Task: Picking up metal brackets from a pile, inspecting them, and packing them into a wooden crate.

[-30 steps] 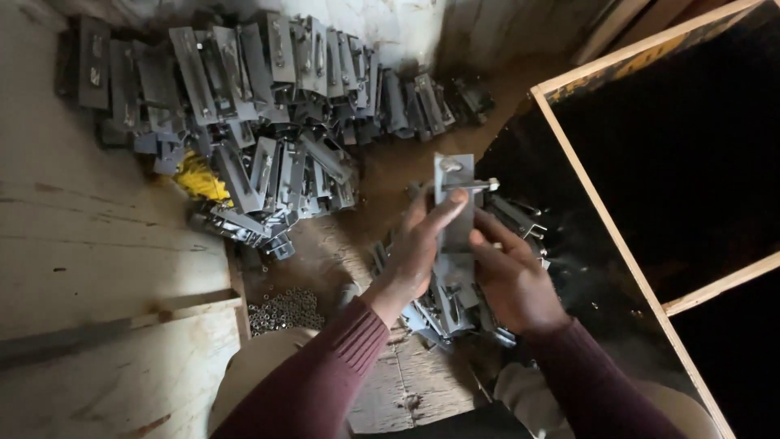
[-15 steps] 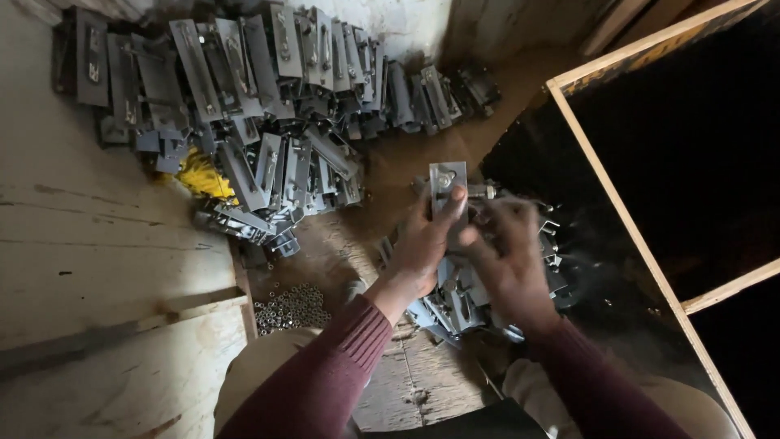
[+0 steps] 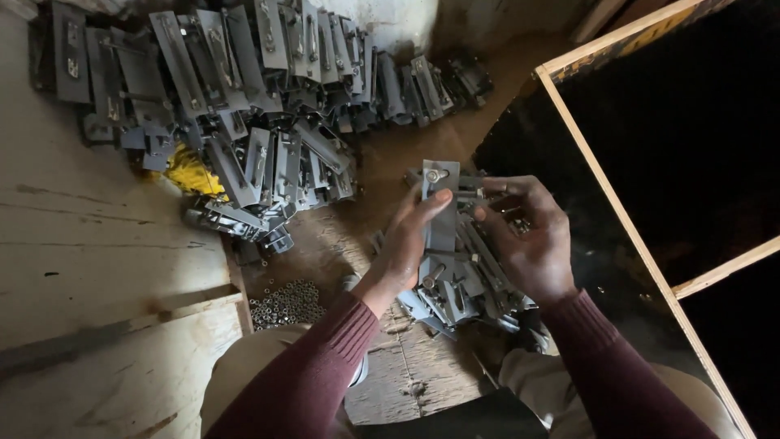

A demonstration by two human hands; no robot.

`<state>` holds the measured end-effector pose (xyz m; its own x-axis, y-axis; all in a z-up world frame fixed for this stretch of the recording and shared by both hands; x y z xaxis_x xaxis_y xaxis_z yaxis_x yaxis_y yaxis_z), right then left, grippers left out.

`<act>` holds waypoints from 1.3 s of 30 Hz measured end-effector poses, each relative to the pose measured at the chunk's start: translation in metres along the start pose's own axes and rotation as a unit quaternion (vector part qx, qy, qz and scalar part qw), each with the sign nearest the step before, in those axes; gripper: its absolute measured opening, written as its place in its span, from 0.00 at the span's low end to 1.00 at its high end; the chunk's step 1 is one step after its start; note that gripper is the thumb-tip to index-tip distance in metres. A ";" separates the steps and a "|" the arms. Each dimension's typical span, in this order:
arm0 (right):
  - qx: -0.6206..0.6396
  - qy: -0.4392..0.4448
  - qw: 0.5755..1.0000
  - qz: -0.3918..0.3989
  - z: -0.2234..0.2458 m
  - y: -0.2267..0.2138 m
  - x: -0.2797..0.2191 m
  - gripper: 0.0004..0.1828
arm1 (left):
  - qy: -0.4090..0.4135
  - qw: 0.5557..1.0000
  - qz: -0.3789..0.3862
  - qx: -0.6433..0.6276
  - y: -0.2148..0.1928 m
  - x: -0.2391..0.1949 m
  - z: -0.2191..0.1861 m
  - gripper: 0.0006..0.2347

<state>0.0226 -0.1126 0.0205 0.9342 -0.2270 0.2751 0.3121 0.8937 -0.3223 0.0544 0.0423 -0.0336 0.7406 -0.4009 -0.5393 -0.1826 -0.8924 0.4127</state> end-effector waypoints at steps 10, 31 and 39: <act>0.040 0.015 0.998 0.039 -0.022 0.002 -0.005 0.20 | 0.004 0.999 0.035 0.016 0.008 -0.002 -0.005 0.37; -0.031 -0.117 0.992 0.039 0.009 -0.006 0.000 0.14 | 0.024 0.987 -0.018 -0.158 0.023 -0.020 -0.033 0.29; -0.048 -0.141 0.987 0.060 -0.008 -0.003 -0.005 0.07 | -0.018 0.981 -0.032 -0.190 0.023 -0.020 -0.020 0.23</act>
<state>0.0180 -0.1169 0.0131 0.8842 0.0065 0.4671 0.2308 0.8632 -0.4489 0.0485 0.0336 0.0014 0.7179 -0.3595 -0.5961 0.1232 -0.7772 0.6170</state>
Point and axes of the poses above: each hand's wrist, its own x-axis towards the middle knuckle, its own y-axis out of the palm, z = x × y, the point moved 4 cm from there along x, towards the middle knuckle, and after that the axes turned 11 degrees about -y, right-handed, at the moved point
